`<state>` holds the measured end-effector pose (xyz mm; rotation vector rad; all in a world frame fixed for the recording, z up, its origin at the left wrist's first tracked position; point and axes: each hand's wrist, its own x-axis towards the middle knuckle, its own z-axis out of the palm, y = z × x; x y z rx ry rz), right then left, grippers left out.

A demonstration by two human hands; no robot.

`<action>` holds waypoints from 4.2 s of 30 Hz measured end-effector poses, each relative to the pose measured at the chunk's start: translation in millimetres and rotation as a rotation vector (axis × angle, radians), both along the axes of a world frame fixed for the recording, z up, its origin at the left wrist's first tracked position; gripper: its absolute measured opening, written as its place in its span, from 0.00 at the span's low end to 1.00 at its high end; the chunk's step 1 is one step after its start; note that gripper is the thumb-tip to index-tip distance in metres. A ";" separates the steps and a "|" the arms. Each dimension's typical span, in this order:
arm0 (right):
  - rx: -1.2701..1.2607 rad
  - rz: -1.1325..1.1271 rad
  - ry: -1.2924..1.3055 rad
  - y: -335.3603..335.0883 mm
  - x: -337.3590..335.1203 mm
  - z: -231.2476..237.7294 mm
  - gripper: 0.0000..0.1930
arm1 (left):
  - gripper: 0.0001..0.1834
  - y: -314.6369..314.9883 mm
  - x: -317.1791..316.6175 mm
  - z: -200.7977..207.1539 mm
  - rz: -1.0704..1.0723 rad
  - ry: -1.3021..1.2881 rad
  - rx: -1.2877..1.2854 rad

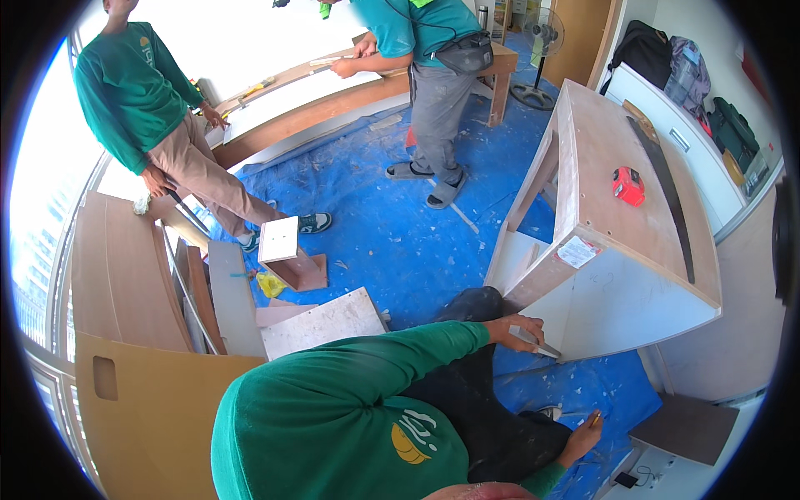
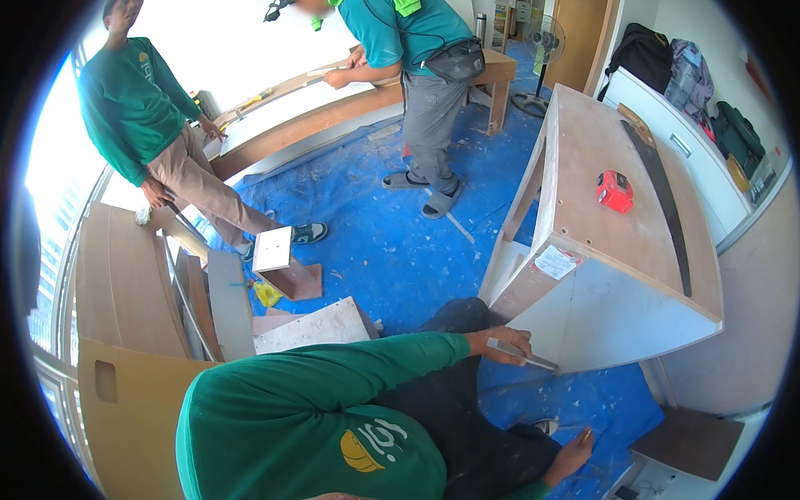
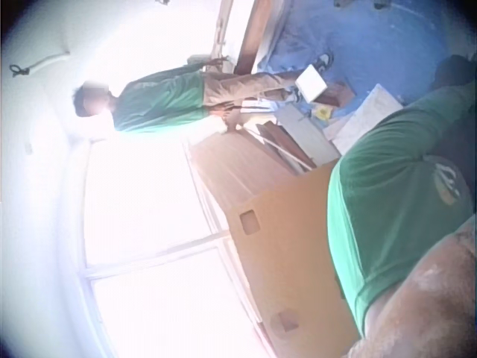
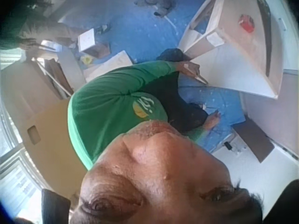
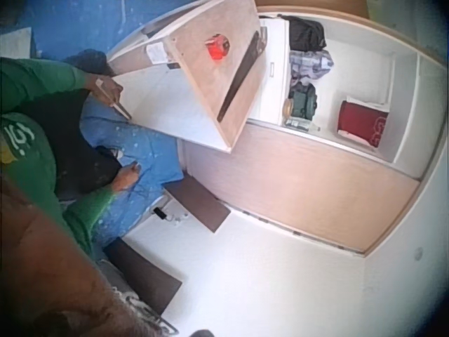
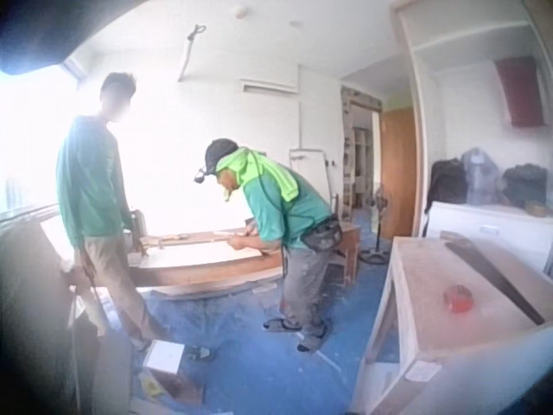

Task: The person climbs a ladder, retrieves a tape measure, and walks to a workbench. They then measure and mark a wooden trim piece against a cabinet frame using a pencil. Another worker is visible in the background.

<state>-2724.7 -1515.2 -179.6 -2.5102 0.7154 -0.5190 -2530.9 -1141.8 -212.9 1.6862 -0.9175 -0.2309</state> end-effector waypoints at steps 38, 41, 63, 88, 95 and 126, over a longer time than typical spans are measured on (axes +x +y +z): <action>0.076 0.115 -0.091 -19.1 20.8 -44.0 0.20 | 0.14 8.0 17.8 -43.3 0.062 -0.361 -0.090; 0.017 0.040 -0.118 -8.5 11.5 -6.4 0.17 | 0.15 -7.3 17.7 -26.3 0.042 -0.201 0.057; 0.025 -0.132 0.123 4.4 8.4 15.1 0.24 | 0.14 -12.7 6.6 20.8 0.020 -0.113 0.361; 0.051 -0.117 0.093 9.2 6.3 20.7 0.24 | 0.13 -15.0 12.6 11.3 -0.009 -0.065 0.253; 0.035 -0.093 0.078 0.0 17.7 14.6 0.22 | 0.12 -13.9 19.5 5.2 -0.075 -0.081 0.209; -0.084 0.416 -0.024 6.6 49.6 5.4 0.16 | 0.14 22.7 -42.4 105.1 -0.061 -0.085 -0.100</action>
